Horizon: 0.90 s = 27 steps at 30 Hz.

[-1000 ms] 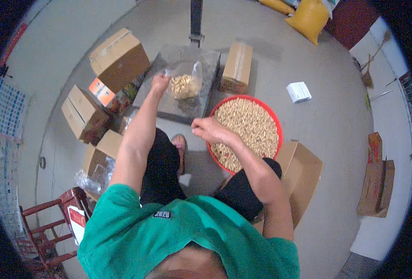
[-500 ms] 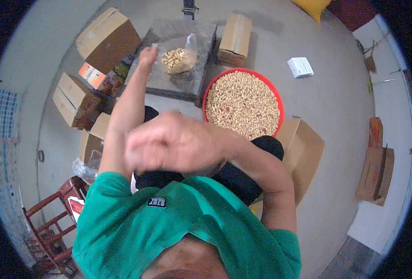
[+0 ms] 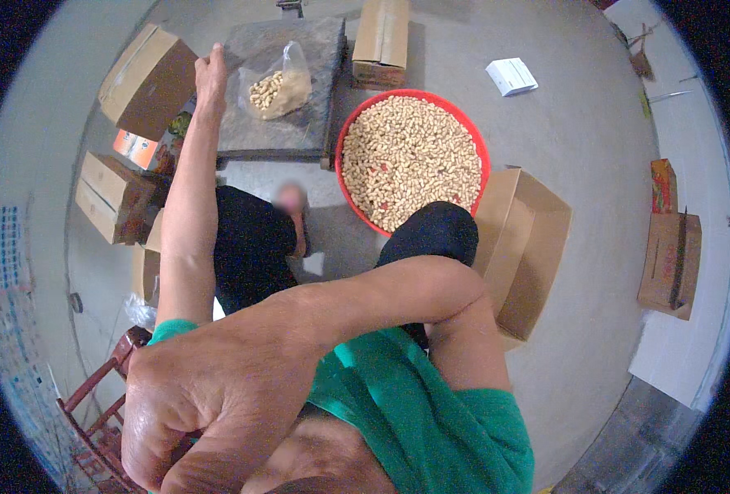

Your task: The person scoops peanuts from a red bowl into a clear plastic bag, weighs the bag on a scale, and places the filled bag into a cardboard box. The person repeats the scooping and weighing steps to adjust the quantity before finalizing the package.

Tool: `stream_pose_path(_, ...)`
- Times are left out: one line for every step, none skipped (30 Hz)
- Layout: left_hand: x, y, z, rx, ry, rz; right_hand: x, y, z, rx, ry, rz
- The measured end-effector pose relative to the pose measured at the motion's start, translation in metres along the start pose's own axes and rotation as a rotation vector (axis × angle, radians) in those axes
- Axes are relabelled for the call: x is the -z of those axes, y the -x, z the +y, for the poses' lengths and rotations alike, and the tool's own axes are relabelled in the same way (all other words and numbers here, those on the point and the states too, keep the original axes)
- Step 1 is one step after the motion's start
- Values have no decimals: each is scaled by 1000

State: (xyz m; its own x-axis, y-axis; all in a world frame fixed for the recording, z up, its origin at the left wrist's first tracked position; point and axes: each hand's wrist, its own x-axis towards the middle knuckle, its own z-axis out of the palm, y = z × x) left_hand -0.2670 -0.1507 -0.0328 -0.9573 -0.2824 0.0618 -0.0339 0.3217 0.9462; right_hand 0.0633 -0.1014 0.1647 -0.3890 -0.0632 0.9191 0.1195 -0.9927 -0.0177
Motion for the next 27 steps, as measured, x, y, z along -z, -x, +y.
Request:
stream_pose_path(0, 0, 0, 13, -6, 0, 3, 1, -2, 13, -19, 5)
stream_pose_path(0, 0, -2, 26, -9, -3, 2, 1, -2, 27, -35, 9)
stream_pose_path(-1, 0, -5, 40, -12, -7, 1, -1, -2, 44, -46, 12)
stream_pose_path(-2, -6, -13, 39, -37, 11, -1, -2, -2, 61, -63, 16)
stream_pose_path(-3, -13, -21, 39, -64, 29, -2, -3, -3, 57, -86, 18)
stream_pose_path(-5, -17, -25, 37, -90, 42, -4, -5, -3, 63, -100, 23)
stream_pose_path(-7, -20, -29, 40, -98, 46, -3, -6, -6, 14, -143, 24)
stream_pose_path(-7, -23, -34, 44, -106, 52, -1, -8, -10, -36, -186, 27)
stream_pose_path(-8, -24, -35, 45, -117, 54, -2, -2, -7, -97, -211, 31)
stream_pose_path(-9, -22, -33, 48, -109, 42, -2, -2, -9, -154, -233, 34)
stream_pose_path(-11, -19, -32, 50, -101, 31, -2, -4, -11, -210, -256, 39)
stream_pose_path(-12, -17, -30, 54, -93, 21, -3, -7, -20, -260, -277, 43)
stream_pose_path(-10, -16, -28, 55, -113, 30, -3, -8, -21, -258, -253, 47)
stream_pose_path(-8, -15, -26, 57, -131, 40, -4, -8, -23, -259, -233, 50)
stream_pose_path(-6, -14, -26, 58, -150, 51, -6, -5, -18, -207, -168, 51)
stream_pose_path(-5, -15, -26, 55, -157, 44, -7, -2, -14, -186, -168, 44)
stream_pose_path(-3, -16, -27, 51, -163, 37, -9, 1, -10, -163, -171, 39)
stream_pose_path(-2, -16, -28, 47, -170, 31, -11, 5, -8, -169, -241, 25)
stream_pose_path(-3, -15, -27, 5, -126, 39, -9, 5, -7, -182, -247, 2)
stream_pose_path(-3, -11, -26, -38, -82, 48, -8, 5, -7, -194, -250, -21)
stream_pose_path(-3, -7, -25, -80, -39, 58, -5, 4, -8, -211, -187, -51)
stream_pose_path(-2, -6, -25, -121, -10, -15, -5, 2, -9, -240, -118, -60)
stream_pose_path(0, -10, -24, -173, 20, -80, -3, -1, -9, -269, -51, -77)
stream_pose_path(2, -11, -24, -226, 49, -145, -4, 0, -12, -306, 27, -67)
stream_pose_path(-8, -5, -14, -246, 1, -203, -1, -2, -18, -360, 134, -64)
stream_pose_path(-18, 3, -8, -272, -50, -253, 3, -4, -24, -413, 235, -68)
stream_pose_path(-22, -4, -15, -345, -94, -326, 5, -7, -27, -484, 332, -75)
